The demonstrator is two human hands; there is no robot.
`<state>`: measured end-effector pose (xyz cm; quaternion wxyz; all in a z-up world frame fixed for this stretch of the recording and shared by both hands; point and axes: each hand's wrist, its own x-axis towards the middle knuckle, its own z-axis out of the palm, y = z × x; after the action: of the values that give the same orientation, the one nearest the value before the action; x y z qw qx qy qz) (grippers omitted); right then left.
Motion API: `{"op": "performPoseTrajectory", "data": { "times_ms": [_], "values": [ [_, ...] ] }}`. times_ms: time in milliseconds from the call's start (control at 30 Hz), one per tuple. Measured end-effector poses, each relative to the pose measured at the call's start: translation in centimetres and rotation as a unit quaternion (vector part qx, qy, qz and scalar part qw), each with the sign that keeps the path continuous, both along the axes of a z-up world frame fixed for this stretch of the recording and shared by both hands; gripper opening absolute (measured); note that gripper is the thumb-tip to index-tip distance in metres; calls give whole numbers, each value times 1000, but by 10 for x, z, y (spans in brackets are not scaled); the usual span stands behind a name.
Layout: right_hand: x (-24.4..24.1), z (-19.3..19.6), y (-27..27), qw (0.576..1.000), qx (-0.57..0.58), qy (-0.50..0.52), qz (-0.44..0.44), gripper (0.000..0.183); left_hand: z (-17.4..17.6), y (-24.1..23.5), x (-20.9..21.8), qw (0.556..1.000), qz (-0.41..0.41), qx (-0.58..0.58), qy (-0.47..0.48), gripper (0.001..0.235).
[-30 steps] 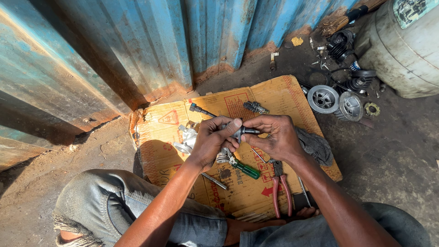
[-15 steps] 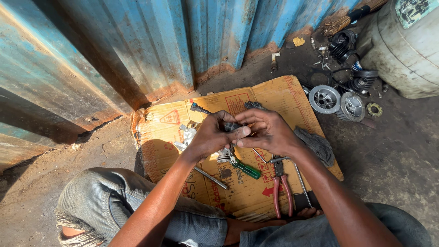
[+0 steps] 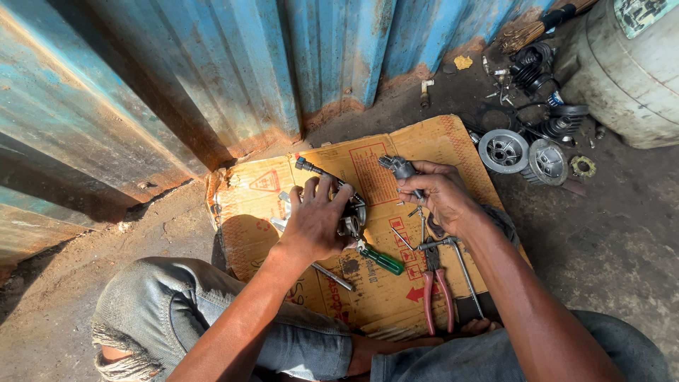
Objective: The person sits on the ground and uses a screwdriver to disassemble a carburetor placed on a cardboard box. They remove a small component and then use the screwdriver to adjust a screw on the main body of the carburetor.
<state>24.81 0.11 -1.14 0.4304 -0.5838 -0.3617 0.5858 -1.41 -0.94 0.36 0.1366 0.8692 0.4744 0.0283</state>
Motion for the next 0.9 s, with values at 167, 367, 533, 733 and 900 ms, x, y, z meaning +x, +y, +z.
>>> {"op": "performPoseTrajectory", "data": {
  "times_ms": [167,367,533,733,900],
  "values": [
    [2,4,-2,999,10,-30,-9,37,-17,4,-1,998,27,-45,-43,83],
    [9,19,-6,999,23,-25,-40,37,-12,15,-9,947,131,-148,-253,76],
    [24,28,0,994,54,-21,-96,31,-2,20,1,782,130,-147,-592,56],
    [21,27,-1,992,60,-60,-96,34,-34,23,24,729,110,-198,-646,57],
    [15,31,-4,989,118,-72,-59,43,-29,9,31,887,107,-181,-411,65]
  ]
}}
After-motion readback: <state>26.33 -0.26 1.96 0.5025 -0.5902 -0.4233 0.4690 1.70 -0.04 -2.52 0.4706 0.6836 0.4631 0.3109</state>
